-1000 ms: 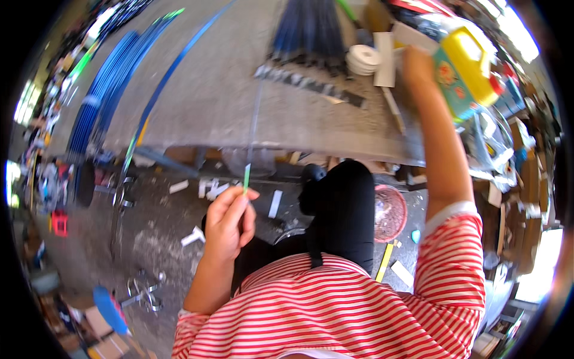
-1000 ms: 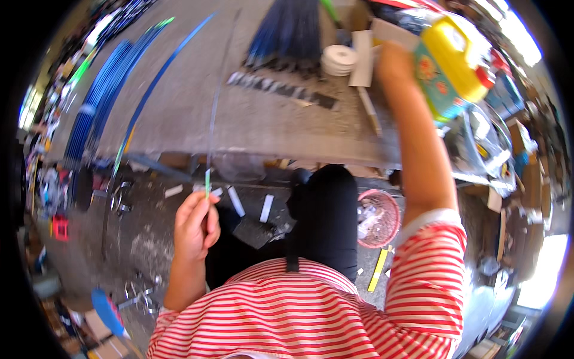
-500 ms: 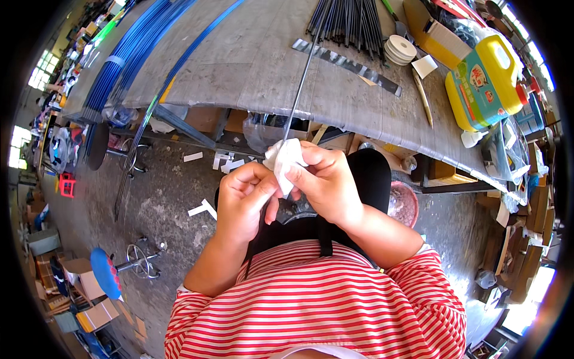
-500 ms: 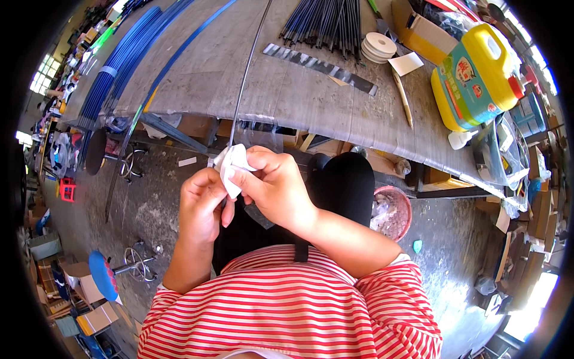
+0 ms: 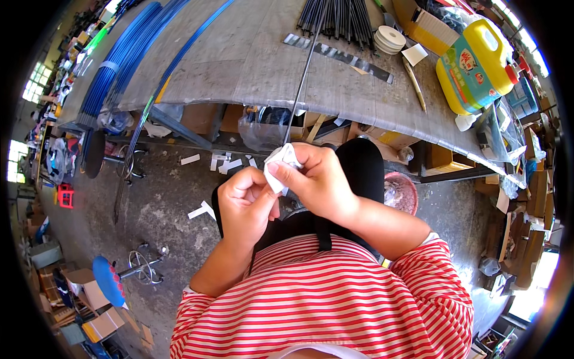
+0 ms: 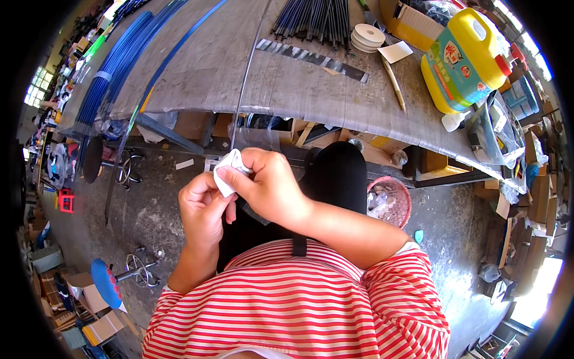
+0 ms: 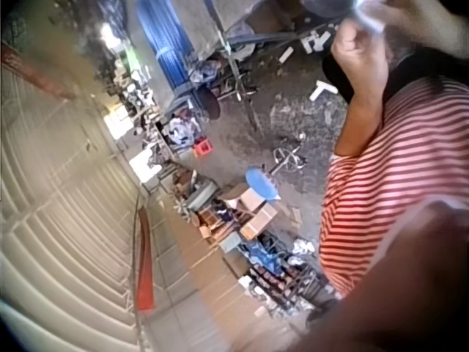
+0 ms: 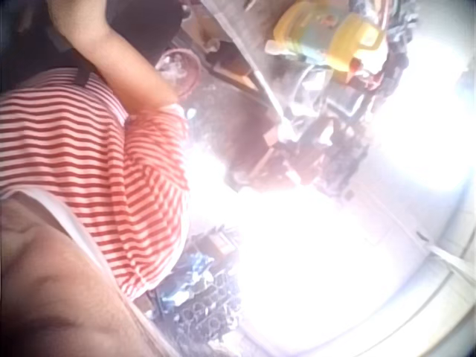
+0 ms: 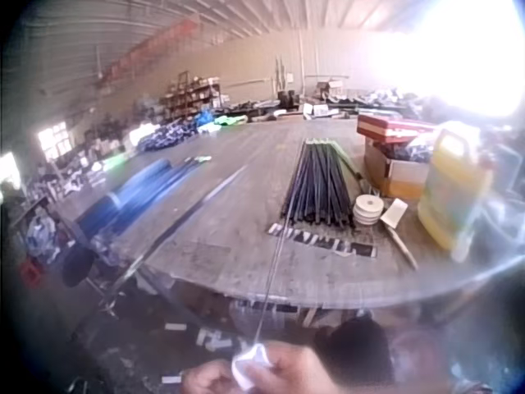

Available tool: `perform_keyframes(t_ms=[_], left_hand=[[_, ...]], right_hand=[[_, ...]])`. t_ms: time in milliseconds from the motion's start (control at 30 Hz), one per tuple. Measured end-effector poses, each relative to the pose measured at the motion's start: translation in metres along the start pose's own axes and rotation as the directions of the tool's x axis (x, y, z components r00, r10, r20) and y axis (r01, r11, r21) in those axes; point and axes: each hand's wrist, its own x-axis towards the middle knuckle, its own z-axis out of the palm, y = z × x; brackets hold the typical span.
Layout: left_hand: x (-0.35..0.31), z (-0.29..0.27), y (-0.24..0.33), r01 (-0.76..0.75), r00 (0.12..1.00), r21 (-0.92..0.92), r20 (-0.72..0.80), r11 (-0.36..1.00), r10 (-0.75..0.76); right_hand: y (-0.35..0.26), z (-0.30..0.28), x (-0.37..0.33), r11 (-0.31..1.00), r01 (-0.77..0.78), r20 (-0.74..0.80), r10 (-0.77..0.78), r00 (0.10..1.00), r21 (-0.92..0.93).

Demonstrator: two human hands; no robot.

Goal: The person sits on the floor in a workshop and sands thin rods using a sanding block. They pick up a rod, rub the sanding block along its length, and then place it back on the table before repeating the process with another rod.

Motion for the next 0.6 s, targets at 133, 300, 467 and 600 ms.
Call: perform_keyframes(t_ms=[133,300,467,600], left_hand=[[-0.005,0.001,0.000,0.049,0.999,0.010,-0.025,0.999,-0.048],[-0.002,-0.009,0.005,0.030,0.996,0.004,-0.081,1.000,-0.030],[0.007,-0.007,0.004,0.027,0.997,-0.053,-0.069,0.998,-0.031],[0.009,-0.007,0.000,0.047,0.997,-0.097,-0.062,0.994,-0.053]], right_hand=[[-0.028,-0.024,0.020,0.994,-0.071,-0.198,0.053,0.979,-0.084],[-0.078,-0.146,0.065,0.155,-0.006,-0.149,-0.933,0.329,-0.988],[-0.079,-0.221,0.065,-0.368,-0.369,-0.025,-0.678,0.735,-0.853],[-0.060,-0.148,0.044,0.072,0.025,-0.031,-0.680,0.733,-0.997]])
